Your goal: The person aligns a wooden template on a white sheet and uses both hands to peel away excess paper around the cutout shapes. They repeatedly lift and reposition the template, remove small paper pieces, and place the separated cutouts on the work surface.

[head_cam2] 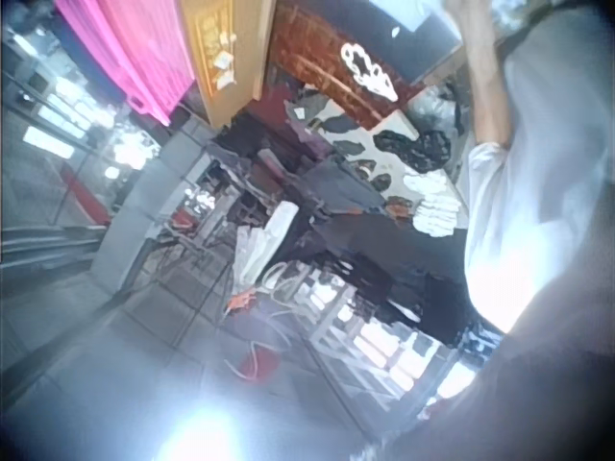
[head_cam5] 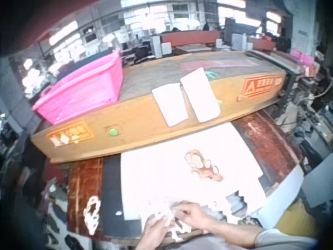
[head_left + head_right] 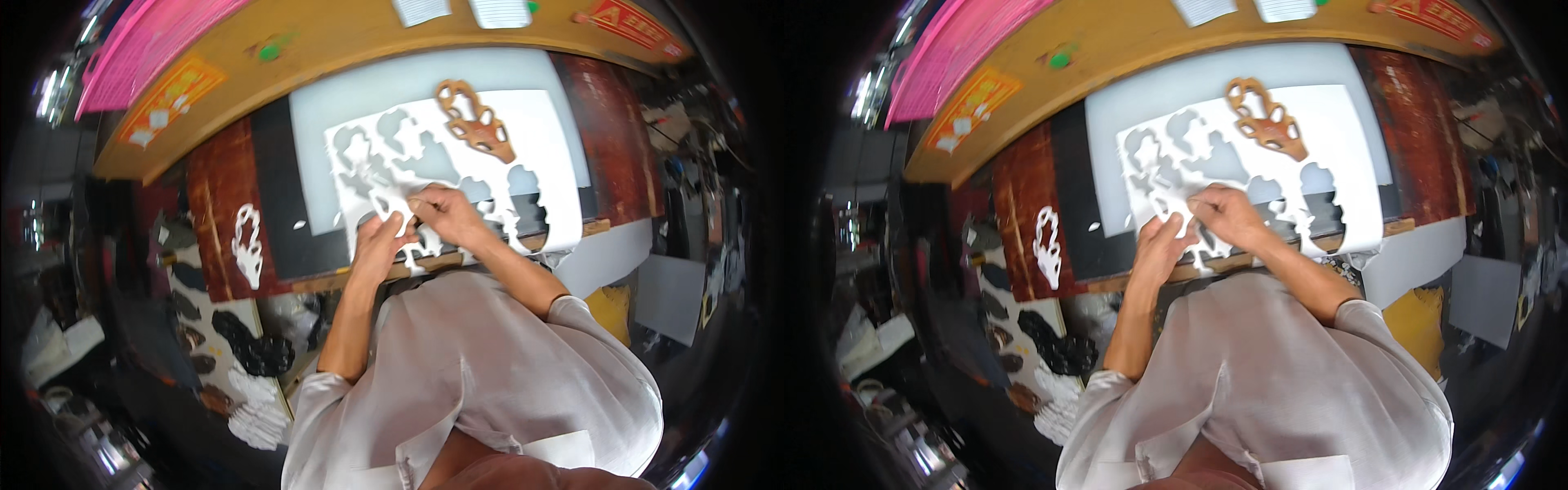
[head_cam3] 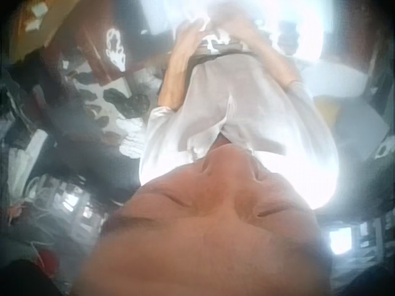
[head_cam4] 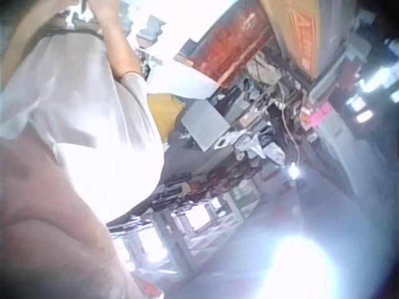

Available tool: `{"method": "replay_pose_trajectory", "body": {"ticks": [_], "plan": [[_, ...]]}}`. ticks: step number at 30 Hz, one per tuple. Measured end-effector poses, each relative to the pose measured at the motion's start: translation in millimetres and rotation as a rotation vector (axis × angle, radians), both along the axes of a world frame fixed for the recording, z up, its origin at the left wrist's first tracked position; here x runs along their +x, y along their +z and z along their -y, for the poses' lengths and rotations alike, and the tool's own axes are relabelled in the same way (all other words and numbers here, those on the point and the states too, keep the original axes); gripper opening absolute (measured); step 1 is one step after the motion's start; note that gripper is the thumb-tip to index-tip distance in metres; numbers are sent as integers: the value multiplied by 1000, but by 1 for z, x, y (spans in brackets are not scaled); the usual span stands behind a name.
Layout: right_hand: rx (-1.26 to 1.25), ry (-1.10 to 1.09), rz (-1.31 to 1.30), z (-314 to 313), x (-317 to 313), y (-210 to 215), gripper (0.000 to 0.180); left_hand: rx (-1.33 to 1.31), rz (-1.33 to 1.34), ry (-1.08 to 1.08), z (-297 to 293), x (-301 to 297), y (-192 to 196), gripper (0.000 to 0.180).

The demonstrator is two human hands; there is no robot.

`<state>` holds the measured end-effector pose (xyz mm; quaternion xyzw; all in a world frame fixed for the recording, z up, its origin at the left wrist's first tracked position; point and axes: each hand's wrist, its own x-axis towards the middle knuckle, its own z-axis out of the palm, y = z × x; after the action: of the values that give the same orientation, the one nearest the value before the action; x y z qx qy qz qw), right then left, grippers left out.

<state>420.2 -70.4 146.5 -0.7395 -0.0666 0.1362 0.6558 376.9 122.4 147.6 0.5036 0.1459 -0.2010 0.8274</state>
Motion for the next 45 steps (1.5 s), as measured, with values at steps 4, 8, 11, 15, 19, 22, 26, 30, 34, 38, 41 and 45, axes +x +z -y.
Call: {"method": "replay_pose_trajectory", "body": {"ticks": [4,8,11,15,19,22,26,30,34,38,41,45], "plan": [[72,-90,-241,26,8,-12,32,183,55,-56,21,0,17,31],[78,-138,-302,68,18,-7,26,274,66,-9,29,-10,39,37],[122,-33,-253,83,11,-1,30,369,15,16,42,-11,42,28],[-47,80,319,74,5,2,34,199,78,52,73,-6,36,25],[54,96,116,75,7,-7,28,326,-2,46,90,-8,35,25],[121,78,-27,79,6,-19,31,421,-2,73,101,-14,37,25],[194,43,-288,76,8,-33,33,405,-99,169,126,-27,45,24],[354,-139,-381,87,37,-37,22,305,-23,238,125,-51,67,24],[200,4,-280,131,74,-34,37,194,49,254,92,-72,82,27],[573,427,-809,108,58,-27,82,133,44,107,68,-65,69,29],[787,278,-987,53,45,-16,77,134,71,-35,51,-62,57,29],[798,163,-711,23,55,7,38,262,51,-279,15,-57,49,27]]}}
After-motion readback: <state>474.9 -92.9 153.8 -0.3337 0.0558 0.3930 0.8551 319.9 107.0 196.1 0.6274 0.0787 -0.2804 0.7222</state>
